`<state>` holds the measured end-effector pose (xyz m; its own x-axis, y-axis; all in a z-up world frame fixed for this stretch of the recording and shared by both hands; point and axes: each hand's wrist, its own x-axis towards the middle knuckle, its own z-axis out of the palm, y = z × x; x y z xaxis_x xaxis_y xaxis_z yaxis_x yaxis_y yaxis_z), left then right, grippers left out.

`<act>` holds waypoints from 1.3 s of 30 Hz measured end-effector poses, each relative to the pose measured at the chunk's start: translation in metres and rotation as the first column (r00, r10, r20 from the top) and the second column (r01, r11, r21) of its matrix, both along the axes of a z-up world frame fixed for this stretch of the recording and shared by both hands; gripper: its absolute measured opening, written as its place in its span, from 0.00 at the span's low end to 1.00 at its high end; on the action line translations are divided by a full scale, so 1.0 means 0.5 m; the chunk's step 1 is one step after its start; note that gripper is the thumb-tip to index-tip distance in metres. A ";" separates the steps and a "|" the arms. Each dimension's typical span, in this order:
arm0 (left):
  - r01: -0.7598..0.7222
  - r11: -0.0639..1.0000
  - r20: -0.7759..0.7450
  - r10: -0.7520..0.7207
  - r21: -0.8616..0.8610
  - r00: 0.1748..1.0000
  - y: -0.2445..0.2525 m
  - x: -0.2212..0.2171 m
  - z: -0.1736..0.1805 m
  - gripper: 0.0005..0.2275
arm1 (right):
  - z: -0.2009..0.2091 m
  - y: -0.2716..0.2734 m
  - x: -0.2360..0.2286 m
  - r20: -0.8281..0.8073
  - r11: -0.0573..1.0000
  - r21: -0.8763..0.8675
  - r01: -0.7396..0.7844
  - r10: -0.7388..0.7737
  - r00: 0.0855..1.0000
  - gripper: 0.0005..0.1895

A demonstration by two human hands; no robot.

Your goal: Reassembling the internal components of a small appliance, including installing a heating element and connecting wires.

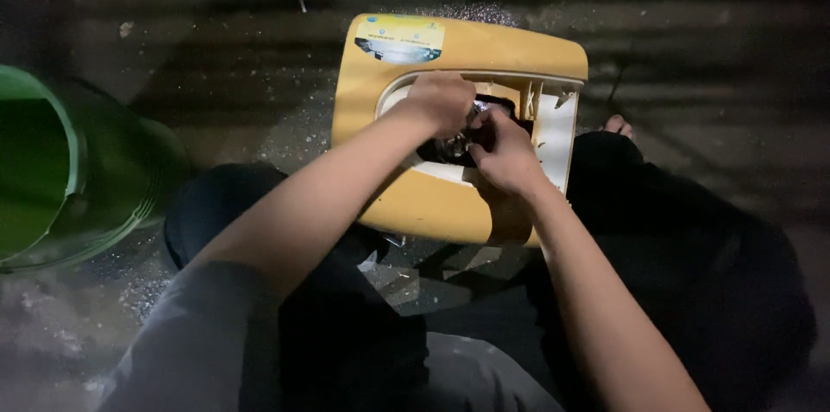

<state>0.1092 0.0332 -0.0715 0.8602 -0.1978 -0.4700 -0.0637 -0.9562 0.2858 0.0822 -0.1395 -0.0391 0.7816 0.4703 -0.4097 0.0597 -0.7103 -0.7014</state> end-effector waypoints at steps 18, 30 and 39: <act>-0.435 0.876 -0.100 0.424 -0.208 0.900 0.037 -0.077 0.088 0.15 | 0.005 0.048 0.050 0.008 0.996 0.085 0.018 -0.019 1.000 0.19; -0.237 0.971 -0.088 0.237 0.006 0.968 0.001 -0.071 0.081 0.15 | -0.020 -0.013 0.041 0.025 0.996 0.053 -0.073 0.072 0.997 0.27; -0.076 0.997 -0.108 0.074 -0.022 0.991 0.033 -0.031 0.131 0.13 | -0.025 -0.006 0.029 0.026 0.999 0.050 -0.019 0.018 1.000 0.17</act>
